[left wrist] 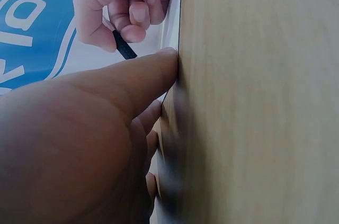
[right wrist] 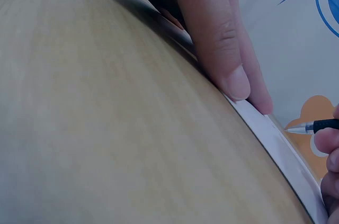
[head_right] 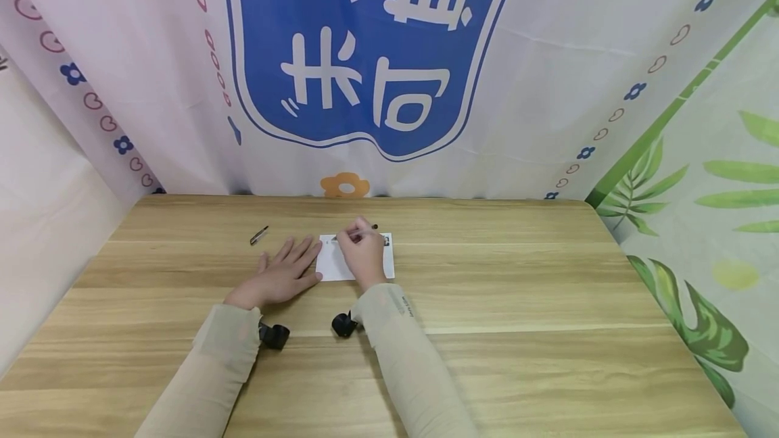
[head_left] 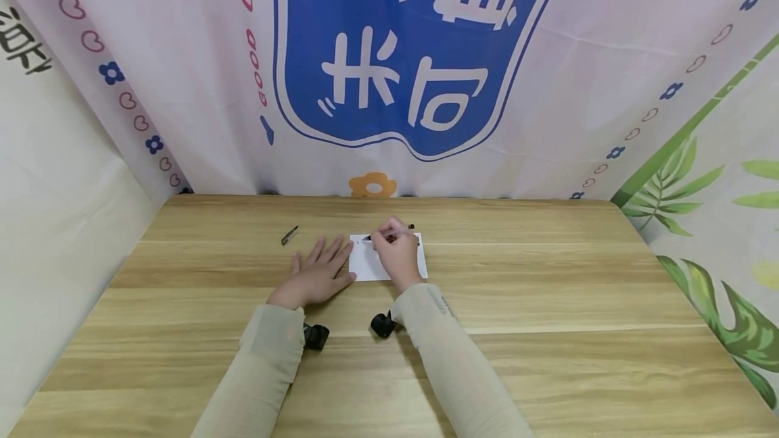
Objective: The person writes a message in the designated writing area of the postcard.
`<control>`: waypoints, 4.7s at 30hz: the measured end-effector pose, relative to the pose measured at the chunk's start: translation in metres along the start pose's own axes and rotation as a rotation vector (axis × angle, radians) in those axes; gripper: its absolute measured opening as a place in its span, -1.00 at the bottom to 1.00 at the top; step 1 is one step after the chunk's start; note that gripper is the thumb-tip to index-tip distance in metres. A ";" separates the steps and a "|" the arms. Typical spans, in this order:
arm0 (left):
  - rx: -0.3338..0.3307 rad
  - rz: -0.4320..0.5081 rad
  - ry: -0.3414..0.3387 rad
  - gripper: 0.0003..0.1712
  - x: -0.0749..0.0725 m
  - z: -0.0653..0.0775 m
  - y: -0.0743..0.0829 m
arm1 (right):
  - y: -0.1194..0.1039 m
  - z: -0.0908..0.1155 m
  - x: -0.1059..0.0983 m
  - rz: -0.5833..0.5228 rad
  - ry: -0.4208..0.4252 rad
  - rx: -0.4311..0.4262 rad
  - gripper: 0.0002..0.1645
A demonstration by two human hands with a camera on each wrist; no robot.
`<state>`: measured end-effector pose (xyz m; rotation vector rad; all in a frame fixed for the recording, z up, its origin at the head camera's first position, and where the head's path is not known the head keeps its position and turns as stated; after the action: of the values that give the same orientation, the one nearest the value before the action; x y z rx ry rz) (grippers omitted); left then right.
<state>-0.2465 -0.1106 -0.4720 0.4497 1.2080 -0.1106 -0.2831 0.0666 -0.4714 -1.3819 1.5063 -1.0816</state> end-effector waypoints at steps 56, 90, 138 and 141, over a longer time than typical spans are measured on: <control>-0.008 0.011 -0.012 -0.18 -0.010 0.010 0.009 | 0.003 -0.001 0.001 0.014 -0.036 -0.015 -0.86; -0.003 0.029 -0.013 -0.16 -0.012 0.012 0.010 | 0.002 -0.001 0.001 -0.019 -0.040 0.023 -0.85; -0.007 0.011 -0.010 -0.18 -0.002 0.001 0.003 | 0.001 -0.002 -0.002 0.020 0.035 -0.008 -0.85; -0.010 0.011 -0.014 -0.17 -0.002 0.002 0.003 | 0.001 -0.001 -0.002 0.022 0.033 -0.011 -0.85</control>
<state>-0.2444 -0.1088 -0.4682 0.4461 1.1921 -0.0983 -0.2846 0.0686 -0.4715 -1.3582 1.5504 -1.0889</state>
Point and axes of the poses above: each hand's wrist, its own z-axis away from the middle knuckle, its own x-axis out of the palm, y = z × x, the point moved 3 cm from there along -z, towards the middle knuckle, and after that the axes turned 11 degrees about -z, right-handed, at the moved point
